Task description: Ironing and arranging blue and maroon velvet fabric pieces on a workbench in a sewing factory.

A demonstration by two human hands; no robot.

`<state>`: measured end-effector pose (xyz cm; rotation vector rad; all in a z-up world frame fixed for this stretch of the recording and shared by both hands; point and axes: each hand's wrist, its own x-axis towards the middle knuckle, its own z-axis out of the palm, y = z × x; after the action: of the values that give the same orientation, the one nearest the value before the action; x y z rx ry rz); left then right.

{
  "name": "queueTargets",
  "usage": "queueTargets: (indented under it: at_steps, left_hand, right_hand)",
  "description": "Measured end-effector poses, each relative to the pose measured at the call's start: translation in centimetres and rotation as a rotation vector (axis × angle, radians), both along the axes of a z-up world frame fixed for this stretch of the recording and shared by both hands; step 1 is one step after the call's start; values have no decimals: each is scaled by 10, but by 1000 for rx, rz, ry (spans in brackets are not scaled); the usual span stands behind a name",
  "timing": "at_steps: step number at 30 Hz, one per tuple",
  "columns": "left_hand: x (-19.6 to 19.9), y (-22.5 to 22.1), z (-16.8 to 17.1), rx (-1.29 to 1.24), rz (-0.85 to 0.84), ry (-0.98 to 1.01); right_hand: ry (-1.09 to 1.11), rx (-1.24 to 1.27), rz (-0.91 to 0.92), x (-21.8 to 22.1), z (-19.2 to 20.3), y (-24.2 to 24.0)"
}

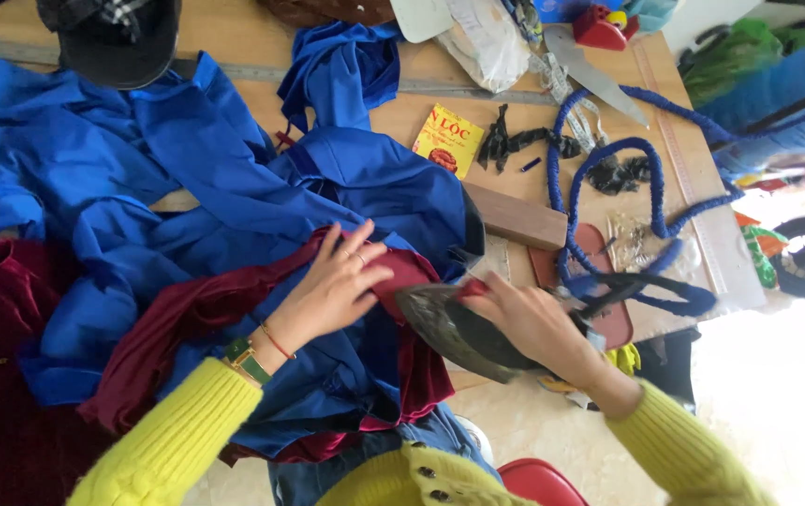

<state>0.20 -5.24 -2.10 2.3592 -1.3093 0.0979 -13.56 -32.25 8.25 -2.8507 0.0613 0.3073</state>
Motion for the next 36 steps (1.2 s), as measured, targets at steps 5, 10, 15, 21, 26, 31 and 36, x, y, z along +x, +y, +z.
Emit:
queueTargets:
  at_steps: [5, 10, 15, 21, 26, 31, 36]
  left_hand:
    - [-16, -10, -4, 88, -178, 14]
    - [-22, -17, -30, 93, -247, -13]
    - [-17, -22, -56, 32, -339, -154]
    - [-17, -27, -60, -20, -360, -323]
    - [-18, -28, -48, -88, -374, -212]
    - [-16, -32, -6, -81, -374, -188]
    - [4, -20, 35, -519, 134, 665]
  right_hand:
    - [-102, -192, 8, -45, -26, -77]
    - [137, -195, -209, -60, -47, -157]
    - [130, -320, -192, -73, -69, -215]
    - [72, -353, -203, -69, -85, -238]
    - [-43, -319, -217, -63, -77, -226]
    - [-213, -259, -152, -60, -75, -217]
    - [-558, -254, -110, -49, -72, -172]
